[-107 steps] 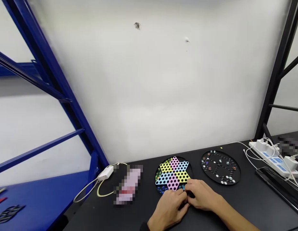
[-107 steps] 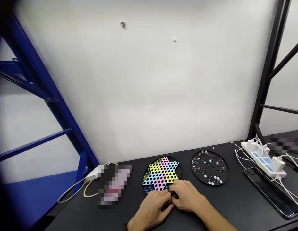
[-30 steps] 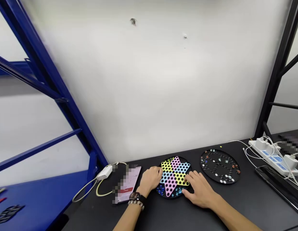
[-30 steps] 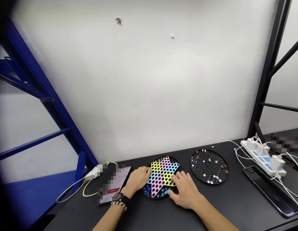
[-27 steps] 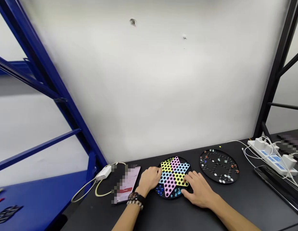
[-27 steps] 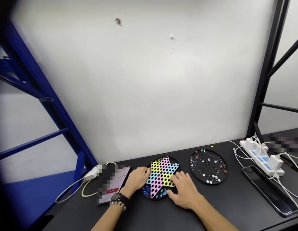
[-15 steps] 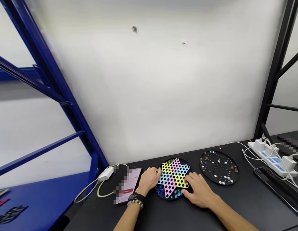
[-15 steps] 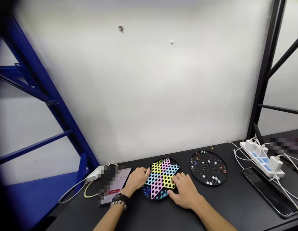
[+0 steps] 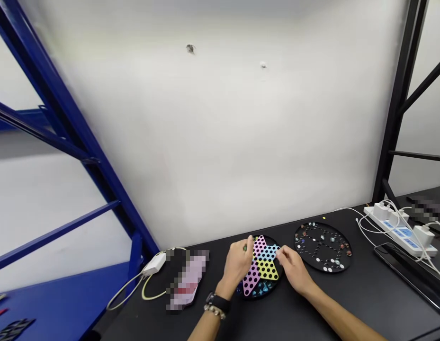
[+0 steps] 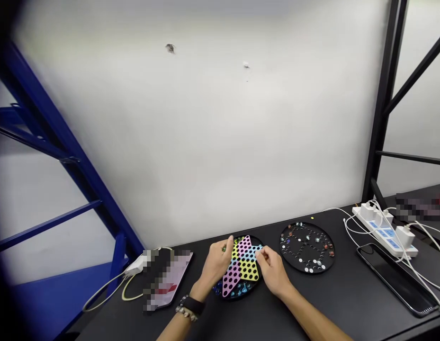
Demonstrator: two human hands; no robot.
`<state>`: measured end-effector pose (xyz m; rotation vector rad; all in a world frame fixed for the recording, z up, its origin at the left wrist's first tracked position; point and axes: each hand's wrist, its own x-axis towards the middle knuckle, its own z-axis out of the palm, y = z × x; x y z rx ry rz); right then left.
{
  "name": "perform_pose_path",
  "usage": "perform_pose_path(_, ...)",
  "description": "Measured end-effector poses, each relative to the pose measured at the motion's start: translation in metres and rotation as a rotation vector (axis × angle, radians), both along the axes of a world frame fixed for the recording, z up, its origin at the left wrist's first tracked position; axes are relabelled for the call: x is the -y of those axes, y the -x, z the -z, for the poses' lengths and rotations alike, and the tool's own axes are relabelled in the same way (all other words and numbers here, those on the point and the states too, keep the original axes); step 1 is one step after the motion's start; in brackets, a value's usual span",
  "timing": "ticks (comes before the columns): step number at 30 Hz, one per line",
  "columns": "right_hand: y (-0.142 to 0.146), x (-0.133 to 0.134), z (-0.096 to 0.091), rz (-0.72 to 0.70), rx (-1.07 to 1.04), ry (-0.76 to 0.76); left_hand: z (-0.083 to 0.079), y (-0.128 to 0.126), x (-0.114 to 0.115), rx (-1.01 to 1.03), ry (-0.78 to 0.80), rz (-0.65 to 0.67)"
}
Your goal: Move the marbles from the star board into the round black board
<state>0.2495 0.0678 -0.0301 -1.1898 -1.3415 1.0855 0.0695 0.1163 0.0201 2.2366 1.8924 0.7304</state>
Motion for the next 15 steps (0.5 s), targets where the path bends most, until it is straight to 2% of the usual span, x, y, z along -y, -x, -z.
perform_pose_path(3,0.002,-0.006,-0.001,-0.155,-0.431,0.339,-0.01,-0.052,0.023,-0.043,-0.049,0.223)
perform_pose_path(5,0.0,-0.006,0.003,-0.195,-0.515,0.42,-0.01,-0.08,0.034,-0.108,-0.026,0.34)
perform_pose_path(8,-0.005,-0.005,0.011,-0.08,-0.41,0.352,-0.003,-0.106,0.038,-0.175,-0.011,0.448)
perform_pose_path(11,-0.01,-0.007,0.014,-0.011,-0.288,0.265,0.002,-0.115,0.037,-0.187,-0.055,0.458)
perform_pose_path(15,-0.017,-0.016,0.009,0.061,-0.45,0.278,-0.003,-0.103,0.037,-0.126,-0.108,0.455)
